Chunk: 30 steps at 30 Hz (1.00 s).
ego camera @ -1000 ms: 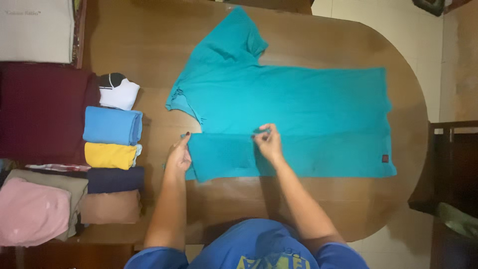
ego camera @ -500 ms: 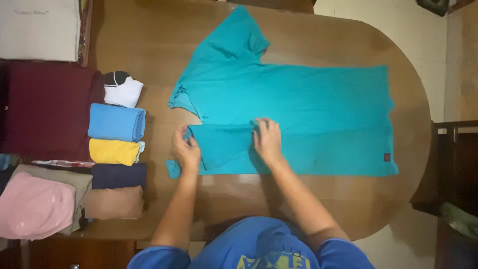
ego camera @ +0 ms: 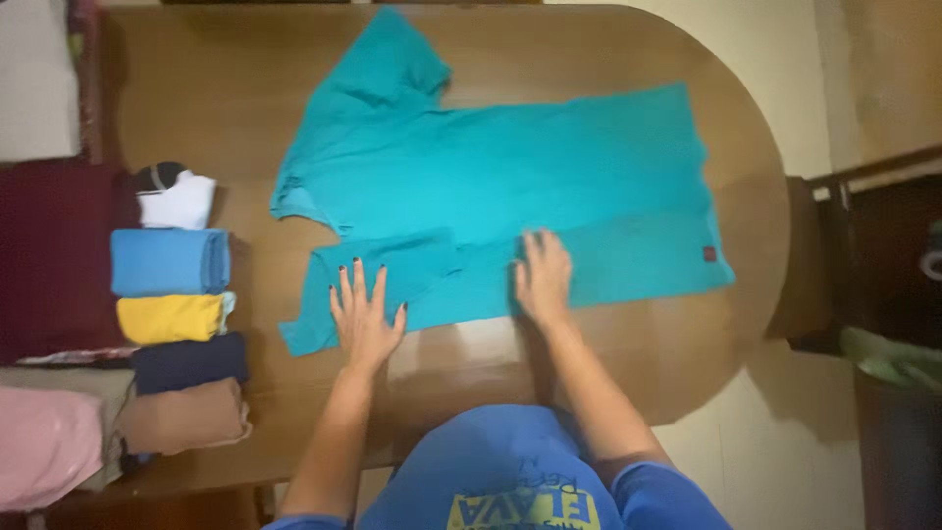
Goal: The person folds several items of clothing on a wooden table. They fold a dark blue garment, a yellow garment, a beige garment, and a pair of white socks, placing each folded item into a growing stack. Finally, they fold a teal t-shirt.
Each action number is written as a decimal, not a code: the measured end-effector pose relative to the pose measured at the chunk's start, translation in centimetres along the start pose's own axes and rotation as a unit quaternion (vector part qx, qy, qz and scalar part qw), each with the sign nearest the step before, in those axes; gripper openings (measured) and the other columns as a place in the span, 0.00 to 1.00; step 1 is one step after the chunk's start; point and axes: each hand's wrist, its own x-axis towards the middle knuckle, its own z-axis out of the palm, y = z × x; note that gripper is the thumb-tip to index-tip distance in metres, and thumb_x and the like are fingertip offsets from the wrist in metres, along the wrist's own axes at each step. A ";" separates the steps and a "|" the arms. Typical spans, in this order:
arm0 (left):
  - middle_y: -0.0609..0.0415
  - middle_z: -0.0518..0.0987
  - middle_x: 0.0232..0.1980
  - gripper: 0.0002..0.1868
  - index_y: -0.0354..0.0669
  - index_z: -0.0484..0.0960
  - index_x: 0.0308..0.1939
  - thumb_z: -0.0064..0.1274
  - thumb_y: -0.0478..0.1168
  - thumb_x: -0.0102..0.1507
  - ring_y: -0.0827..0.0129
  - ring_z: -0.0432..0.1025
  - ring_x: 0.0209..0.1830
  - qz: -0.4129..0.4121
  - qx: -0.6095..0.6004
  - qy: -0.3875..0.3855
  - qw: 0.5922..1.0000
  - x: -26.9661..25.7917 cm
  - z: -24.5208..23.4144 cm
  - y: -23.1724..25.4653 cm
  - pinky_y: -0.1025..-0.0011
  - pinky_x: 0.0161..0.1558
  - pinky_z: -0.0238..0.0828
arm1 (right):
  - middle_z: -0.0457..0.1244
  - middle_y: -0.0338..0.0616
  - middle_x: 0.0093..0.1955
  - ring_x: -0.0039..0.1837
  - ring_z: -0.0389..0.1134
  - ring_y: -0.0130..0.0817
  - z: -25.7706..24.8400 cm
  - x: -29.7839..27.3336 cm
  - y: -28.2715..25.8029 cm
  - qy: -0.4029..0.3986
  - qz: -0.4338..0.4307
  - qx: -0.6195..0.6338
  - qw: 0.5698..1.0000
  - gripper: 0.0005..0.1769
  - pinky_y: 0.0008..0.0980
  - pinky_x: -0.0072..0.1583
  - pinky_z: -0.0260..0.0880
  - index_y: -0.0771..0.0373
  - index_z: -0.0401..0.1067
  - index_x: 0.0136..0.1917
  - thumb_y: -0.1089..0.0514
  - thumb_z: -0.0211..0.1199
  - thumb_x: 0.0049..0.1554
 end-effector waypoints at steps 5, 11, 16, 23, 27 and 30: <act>0.46 0.62 0.77 0.30 0.56 0.77 0.63 0.57 0.38 0.55 0.47 0.52 0.79 0.132 0.004 -0.089 0.987 -2.2 1.3 3.8 0.44 0.74 0.48 | 0.54 0.61 0.76 0.74 0.55 0.60 -2.7 -4.0 14.0 0.095 0.227 -0.012 0.969 0.32 0.56 0.73 0.54 0.60 0.64 0.75 0.59 0.63 0.58; 0.46 0.65 0.76 0.33 0.54 0.74 0.68 0.49 0.29 0.58 0.48 0.57 0.78 0.149 0.057 -0.089 0.983 -2.6 4.4 6.8 0.46 0.72 0.52 | 0.54 0.65 0.69 0.70 0.53 0.63 -5.7 -6.8 23.6 0.182 0.438 0.013 0.880 0.38 0.56 0.70 0.53 0.58 0.61 0.76 0.61 0.67 0.53; 0.42 0.64 0.77 0.31 0.44 0.69 0.72 0.40 0.29 0.63 0.45 0.58 0.76 0.151 0.062 -0.074 0.984 -2.3 5.6 6.8 0.47 0.73 0.53 | 0.52 0.64 0.67 0.67 0.59 0.61 -7.1 -5.7 26.2 0.193 0.508 0.118 0.831 0.38 0.51 0.67 0.60 0.54 0.61 0.74 0.67 0.65 0.53; 0.44 0.69 0.74 0.34 0.40 0.71 0.70 0.41 0.23 0.58 0.50 0.64 0.74 0.127 0.036 -0.088 0.987 -2.6 5.5 6.1 0.56 0.71 0.61 | 0.55 0.59 0.65 0.68 0.60 0.57 -6.7 -7.2 27.6 0.197 0.511 0.095 0.831 0.32 0.49 0.68 0.62 0.55 0.66 0.65 0.72 0.67 0.49; 0.47 0.72 0.71 0.38 0.43 0.75 0.65 0.42 0.18 0.51 0.54 0.67 0.71 0.082 0.050 -0.147 0.985 -4.6 4.0 7.4 0.58 0.67 0.65 | 0.55 0.59 0.68 0.67 0.61 0.54 -7.1 -11.8 28.9 0.191 0.515 0.092 0.831 0.30 0.49 0.67 0.63 0.60 0.63 0.67 0.71 0.65 0.52; 0.48 0.74 0.69 0.37 0.45 0.78 0.62 0.42 0.20 0.50 0.53 0.69 0.69 0.061 0.004 -0.195 0.979 -5.9 2.4 9.0 0.58 0.63 0.69 | 0.52 0.65 0.69 0.66 0.61 0.56 -8.2 -14.2 29.5 0.185 0.498 0.054 0.845 0.37 0.48 0.66 0.62 0.65 0.59 0.69 0.72 0.64 0.47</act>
